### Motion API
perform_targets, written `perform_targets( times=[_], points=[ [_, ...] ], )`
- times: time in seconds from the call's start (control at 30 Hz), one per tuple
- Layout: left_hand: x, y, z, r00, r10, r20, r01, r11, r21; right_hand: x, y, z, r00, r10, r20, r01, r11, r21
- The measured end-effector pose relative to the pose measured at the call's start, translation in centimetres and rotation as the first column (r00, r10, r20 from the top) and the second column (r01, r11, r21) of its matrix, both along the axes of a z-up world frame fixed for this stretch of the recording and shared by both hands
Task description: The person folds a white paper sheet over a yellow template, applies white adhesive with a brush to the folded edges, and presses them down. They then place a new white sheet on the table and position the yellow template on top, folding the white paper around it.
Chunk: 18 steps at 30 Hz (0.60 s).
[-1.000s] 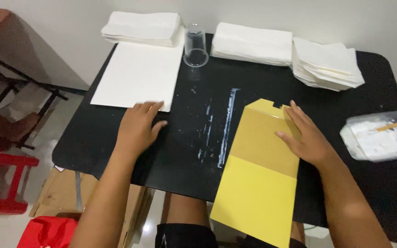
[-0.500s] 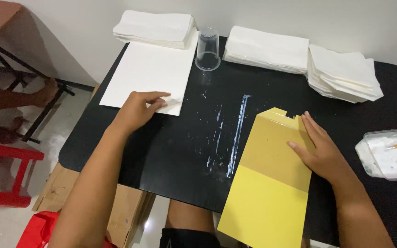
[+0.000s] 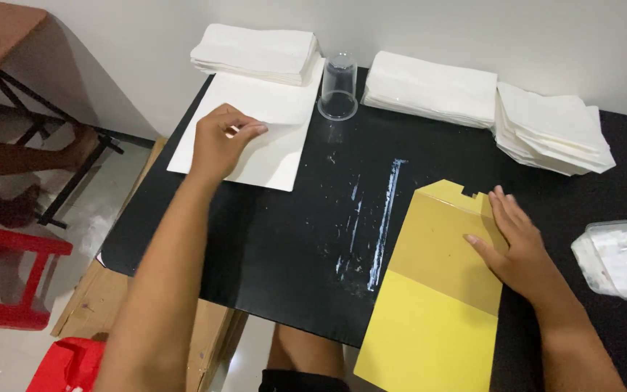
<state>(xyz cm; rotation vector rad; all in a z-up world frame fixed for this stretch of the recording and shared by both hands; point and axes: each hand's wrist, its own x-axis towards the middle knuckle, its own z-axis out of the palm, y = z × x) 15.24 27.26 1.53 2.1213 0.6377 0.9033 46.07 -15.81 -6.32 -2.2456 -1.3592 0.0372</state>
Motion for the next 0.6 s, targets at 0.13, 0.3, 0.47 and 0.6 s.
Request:
perform_targets(
  times=[0.13,0.3,0.47,0.6],
  points=[
    [-0.5,-0.8,-1.7,0.992,-0.13,-0.006,0.119,0.891,0.437,0.0,0.3,0.1,0.681,-0.095,0.726,-0.112,0.966,0.231],
    [-1.9,0.2,-4.8,0.967,-0.069,-0.243,0.214,0.738,0.641,-5.7,5.5,6.1,0.755,-0.074,0.651,-0.137,0.954,0.266],
    [-2.1,1.2,-7.0,0.94,0.108,-0.323,0.109,0.803,0.586,-10.0,20.5,10.2,0.757,0.263,0.598,-0.496,0.828,0.263],
    [-2.1,0.2,-6.4,0.976,0.1,-0.196,0.042,0.788,0.614,-12.9,35.3,10.2,0.694,0.37,0.618,-0.472,0.882,0.002]
  ],
)
